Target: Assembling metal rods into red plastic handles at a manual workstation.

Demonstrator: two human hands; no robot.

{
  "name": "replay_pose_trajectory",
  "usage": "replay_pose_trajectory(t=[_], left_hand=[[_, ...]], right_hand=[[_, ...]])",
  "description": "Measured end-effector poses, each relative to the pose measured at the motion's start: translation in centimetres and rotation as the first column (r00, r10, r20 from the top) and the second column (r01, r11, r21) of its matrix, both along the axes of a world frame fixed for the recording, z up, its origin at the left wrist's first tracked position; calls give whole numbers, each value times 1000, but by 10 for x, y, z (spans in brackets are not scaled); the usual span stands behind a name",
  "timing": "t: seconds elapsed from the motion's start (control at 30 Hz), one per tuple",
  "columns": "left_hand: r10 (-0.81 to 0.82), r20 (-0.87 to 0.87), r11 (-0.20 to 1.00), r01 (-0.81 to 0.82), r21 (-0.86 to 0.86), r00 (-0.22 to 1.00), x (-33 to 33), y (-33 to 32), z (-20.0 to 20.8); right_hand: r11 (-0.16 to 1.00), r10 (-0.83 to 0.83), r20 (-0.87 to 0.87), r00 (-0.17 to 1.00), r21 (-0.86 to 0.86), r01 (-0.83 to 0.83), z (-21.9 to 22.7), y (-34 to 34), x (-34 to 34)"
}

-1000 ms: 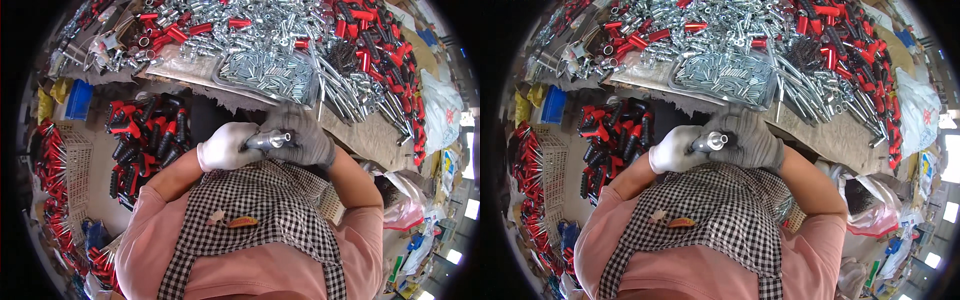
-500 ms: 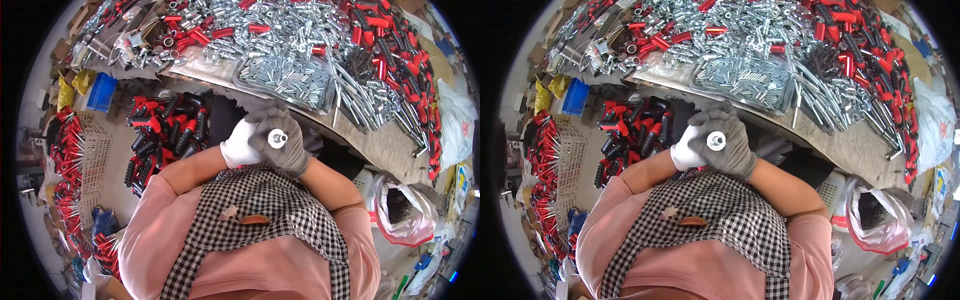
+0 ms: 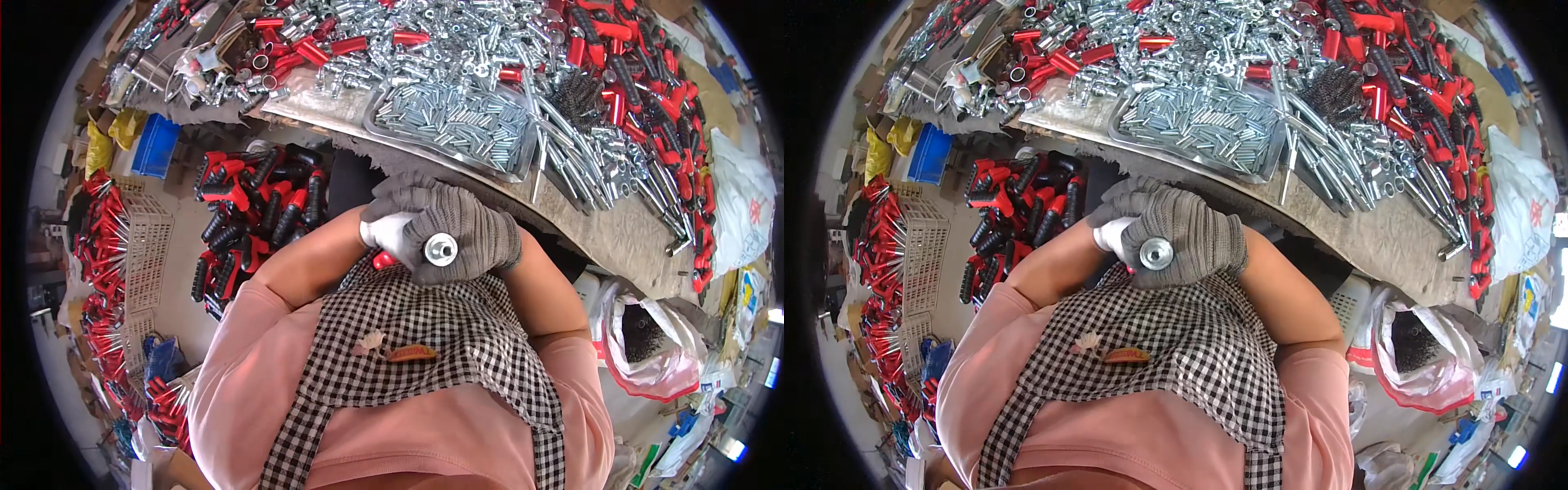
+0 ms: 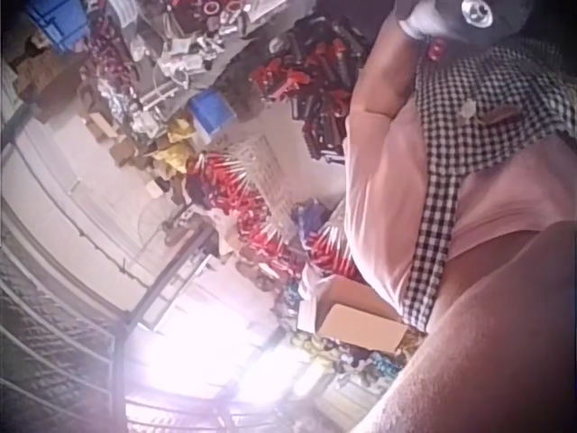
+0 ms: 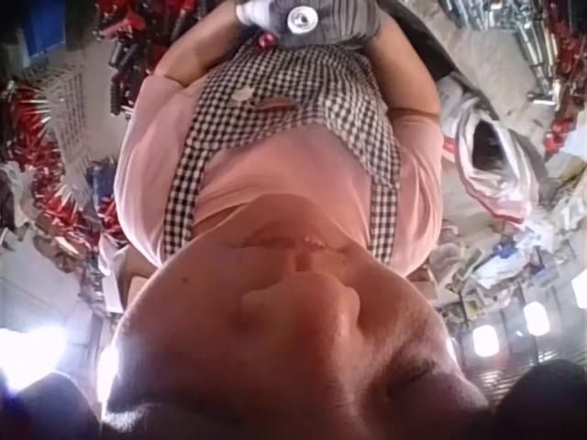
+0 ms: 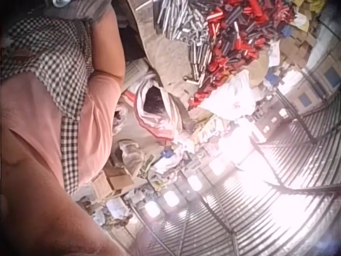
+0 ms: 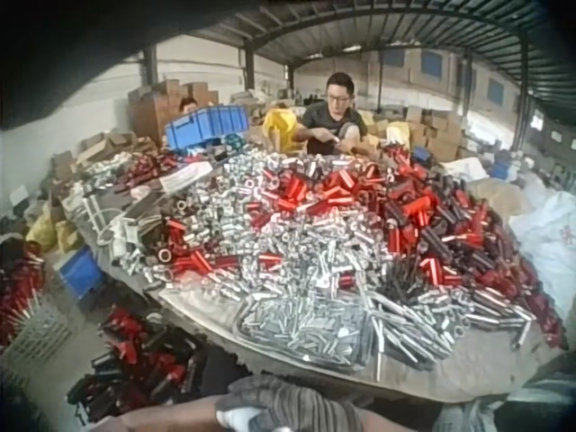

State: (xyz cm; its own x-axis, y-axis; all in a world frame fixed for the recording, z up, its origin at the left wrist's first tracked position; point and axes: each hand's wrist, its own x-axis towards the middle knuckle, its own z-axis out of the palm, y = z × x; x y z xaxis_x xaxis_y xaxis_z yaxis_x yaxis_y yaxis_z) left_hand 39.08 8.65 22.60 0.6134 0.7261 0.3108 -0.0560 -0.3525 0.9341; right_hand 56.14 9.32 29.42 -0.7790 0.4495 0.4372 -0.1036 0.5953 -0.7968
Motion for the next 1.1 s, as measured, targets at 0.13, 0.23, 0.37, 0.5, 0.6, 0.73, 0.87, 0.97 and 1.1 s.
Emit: replay_pose_trajectory(t=[0.13,0.23,0.37,0.5,0.6,0.73,0.87,0.97,1.1], left_hand=[[67,-55,994,-62,90,996,10,0,-7],[124,-99,981,-107,159,987,17,-1,-11],[205,-142,955,-167,245,968,24,-7,-17],[198,-5,977,-197,85,980,13,-3,32],[60,365,987,0,-162,929,-14,12,39],[-170,726,960,279,-31,666,-21,34,52],[79,655,894,237,-380,752,-4,16,1],[361,473,408,320,-855,804,12,-11,-59],[619,378,-245,627,-740,689,79,-4,-192]], right_hand=[[979,-199,-24,980,37,200,-11,-9,5],[885,-465,-52,884,-1,465,-20,-23,-2],[733,-666,39,745,-151,663,-23,-34,-6],[810,-587,-12,810,0,587,-28,-32,3],[751,-545,28,838,-429,503,-72,-53,27],[222,-427,-146,892,-974,-53,-98,-72,40],[33,-463,-385,799,-908,-418,-113,-86,104],[-149,-555,-144,819,-952,-269,-111,-95,139],[-326,-708,258,658,-945,19,-148,-133,97]])
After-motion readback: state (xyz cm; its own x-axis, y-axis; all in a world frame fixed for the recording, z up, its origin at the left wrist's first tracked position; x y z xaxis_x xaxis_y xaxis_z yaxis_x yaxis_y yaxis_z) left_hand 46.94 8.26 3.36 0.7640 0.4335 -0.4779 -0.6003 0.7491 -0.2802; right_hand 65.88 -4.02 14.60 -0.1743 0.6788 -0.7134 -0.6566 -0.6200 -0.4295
